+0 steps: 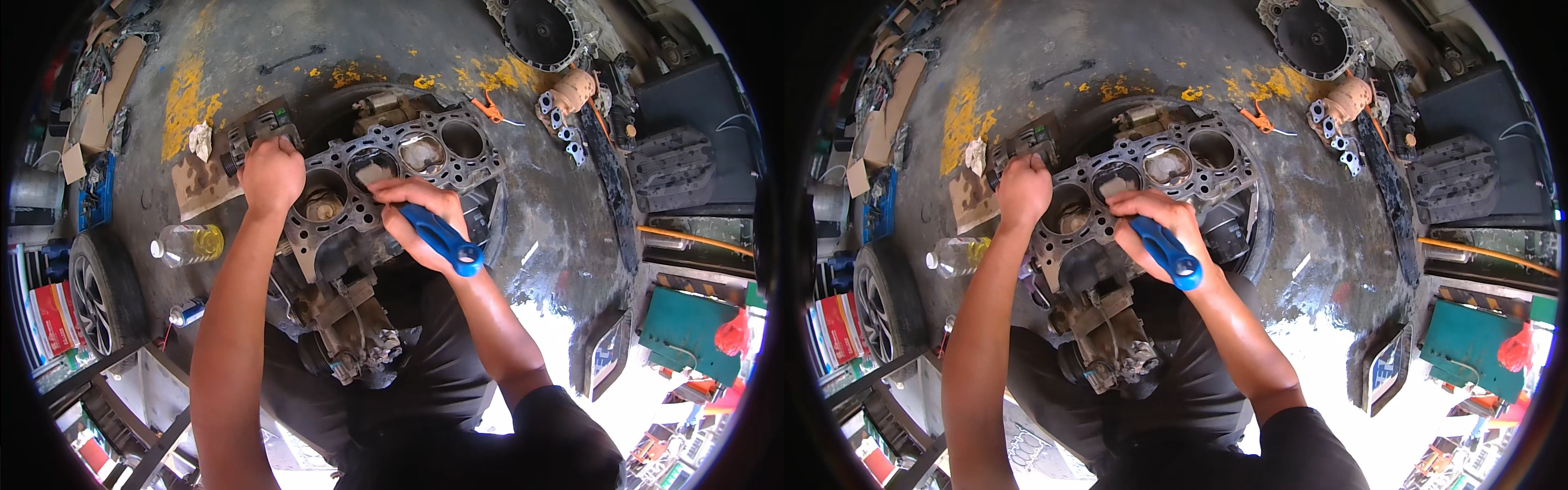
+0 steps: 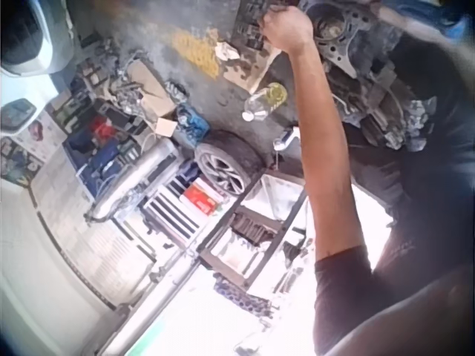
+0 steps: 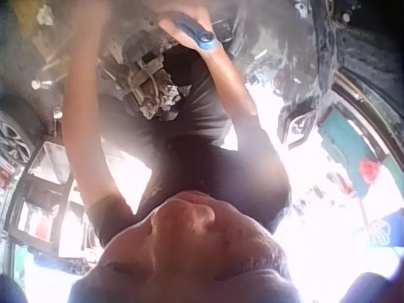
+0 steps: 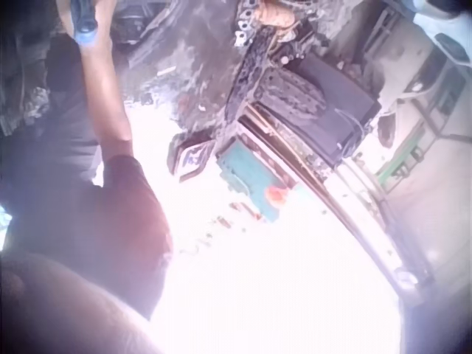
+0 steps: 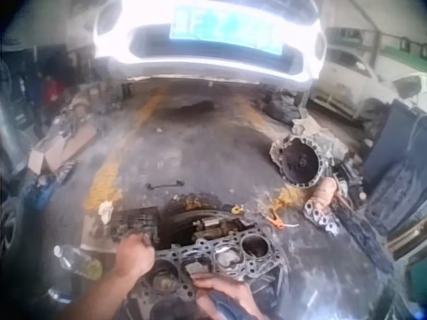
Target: The person cleans a disassembled engine block by spraying a cleaning agent and wiping with a cloth. They then use a scraper to remove residue from the cylinder surfaces and apply more cleaner to finish the cleaning.
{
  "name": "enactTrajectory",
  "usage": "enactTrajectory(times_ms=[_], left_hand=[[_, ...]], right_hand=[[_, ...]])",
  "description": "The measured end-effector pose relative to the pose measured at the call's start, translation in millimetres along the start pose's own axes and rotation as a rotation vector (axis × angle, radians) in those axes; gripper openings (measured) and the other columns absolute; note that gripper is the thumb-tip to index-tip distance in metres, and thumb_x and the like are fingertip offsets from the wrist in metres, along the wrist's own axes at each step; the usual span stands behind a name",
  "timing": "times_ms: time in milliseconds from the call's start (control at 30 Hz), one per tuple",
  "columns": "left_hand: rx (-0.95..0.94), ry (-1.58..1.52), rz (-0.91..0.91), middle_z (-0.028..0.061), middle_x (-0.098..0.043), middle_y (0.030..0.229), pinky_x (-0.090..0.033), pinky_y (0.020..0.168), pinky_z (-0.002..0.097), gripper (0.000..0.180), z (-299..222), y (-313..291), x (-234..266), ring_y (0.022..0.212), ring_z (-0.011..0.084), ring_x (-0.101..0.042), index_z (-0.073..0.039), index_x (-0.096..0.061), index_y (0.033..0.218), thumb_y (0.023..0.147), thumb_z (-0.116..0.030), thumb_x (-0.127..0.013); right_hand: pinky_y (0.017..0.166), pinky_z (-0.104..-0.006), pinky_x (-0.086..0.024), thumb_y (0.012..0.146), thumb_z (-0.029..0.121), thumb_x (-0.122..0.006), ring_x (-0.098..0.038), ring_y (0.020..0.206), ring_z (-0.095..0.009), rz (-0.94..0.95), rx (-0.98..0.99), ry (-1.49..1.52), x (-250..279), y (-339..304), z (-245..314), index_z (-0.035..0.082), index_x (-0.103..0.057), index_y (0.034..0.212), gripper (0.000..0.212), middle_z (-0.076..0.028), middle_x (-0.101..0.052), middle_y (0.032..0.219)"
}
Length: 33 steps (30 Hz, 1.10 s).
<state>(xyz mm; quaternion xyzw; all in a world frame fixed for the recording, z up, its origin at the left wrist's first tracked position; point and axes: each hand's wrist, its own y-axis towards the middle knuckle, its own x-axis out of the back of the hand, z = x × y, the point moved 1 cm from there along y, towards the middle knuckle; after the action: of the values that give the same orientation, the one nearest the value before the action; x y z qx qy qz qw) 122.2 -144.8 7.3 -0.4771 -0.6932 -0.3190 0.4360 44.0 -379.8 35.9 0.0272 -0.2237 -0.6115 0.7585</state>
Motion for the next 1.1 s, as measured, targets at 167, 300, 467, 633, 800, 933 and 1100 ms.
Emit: enactTrajectory(times_ms=[167,300,467,633,800,933,1100], left_hand=[[-0.003,-0.003,-0.017,0.0174,-0.067,0.117,-0.045,0.097,0.0533,0.037,2,0,-1,0.111,0.0388,-0.062,-0.003,-0.073,0.101,0.098,-0.027,-0.045],[0.023,0.042,0.027,0.0173,-0.067,0.118,-0.045,0.097,0.0531,0.036,1,4,0,0.113,0.0382,-0.061,-0.003,-0.073,0.103,0.098,-0.026,-0.045],[0.006,0.023,0.009,0.0183,-0.067,0.116,-0.045,0.096,0.0534,0.036,-1,5,1,0.110,0.0387,-0.062,-0.002,-0.073,0.100,0.098,-0.026,-0.045],[-0.014,-0.034,-0.038,0.0192,-0.067,0.112,-0.045,0.095,0.0540,0.037,5,2,-2,0.109,0.0395,-0.062,-0.002,-0.073,0.096,0.098,-0.026,-0.045],[-0.010,-0.007,-0.012,0.0175,-0.067,0.114,-0.045,0.095,0.0536,0.036,4,3,-1,0.110,0.0393,-0.062,-0.002,-0.073,0.099,0.099,-0.025,-0.045],[-0.007,0.013,-0.011,0.0176,-0.067,0.114,-0.046,0.094,0.0535,0.036,-3,7,2,0.110,0.0386,-0.062,-0.002,-0.072,0.098,0.099,-0.026,-0.046],[-0.018,0.002,-0.059,0.0181,-0.068,0.111,-0.047,0.092,0.0541,0.036,5,3,-3,0.107,0.0389,-0.063,-0.003,-0.073,0.095,0.098,-0.026,-0.047]], right_hand=[[0.085,-0.0338,-0.055,0.079,-0.003,-0.065,-0.072,0.097,-0.026,0.015,0.010,0.003,0,5,0,-0.003,-0.070,0.097,0.018,-0.015,-0.074,0.108],[0.085,-0.0335,-0.055,0.080,-0.002,-0.066,-0.072,0.095,-0.026,-0.046,-0.066,0.092,-1,17,-5,-0.003,-0.070,0.096,0.016,-0.015,-0.074,0.107],[0.087,-0.0313,-0.054,0.083,0.000,-0.066,-0.071,0.099,-0.022,-0.025,-0.108,0.076,1,10,-2,-0.003,-0.070,0.097,0.015,-0.015,-0.074,0.111],[0.086,-0.0327,-0.054,0.082,-0.002,-0.067,-0.071,0.100,-0.024,0.006,0.072,-0.080,-7,3,2,-0.002,-0.070,0.099,0.017,-0.015,-0.073,0.112],[0.088,-0.0348,-0.055,0.081,-0.002,-0.068,-0.072,0.100,-0.028,-0.012,0.021,-0.055,-7,8,3,-0.001,-0.070,0.101,0.020,-0.016,-0.073,0.111],[0.086,-0.0373,-0.056,0.077,-0.001,-0.071,-0.072,0.097,-0.033,-0.086,-0.009,-0.040,-2,2,-2,0.000,-0.070,0.098,0.021,-0.016,-0.074,0.106],[0.088,-0.0356,-0.055,0.081,-0.002,-0.068,-0.071,0.098,-0.029,0.021,0.033,-0.084,3,-3,9,-0.001,-0.070,0.100,0.019,-0.015,-0.073,0.111]])
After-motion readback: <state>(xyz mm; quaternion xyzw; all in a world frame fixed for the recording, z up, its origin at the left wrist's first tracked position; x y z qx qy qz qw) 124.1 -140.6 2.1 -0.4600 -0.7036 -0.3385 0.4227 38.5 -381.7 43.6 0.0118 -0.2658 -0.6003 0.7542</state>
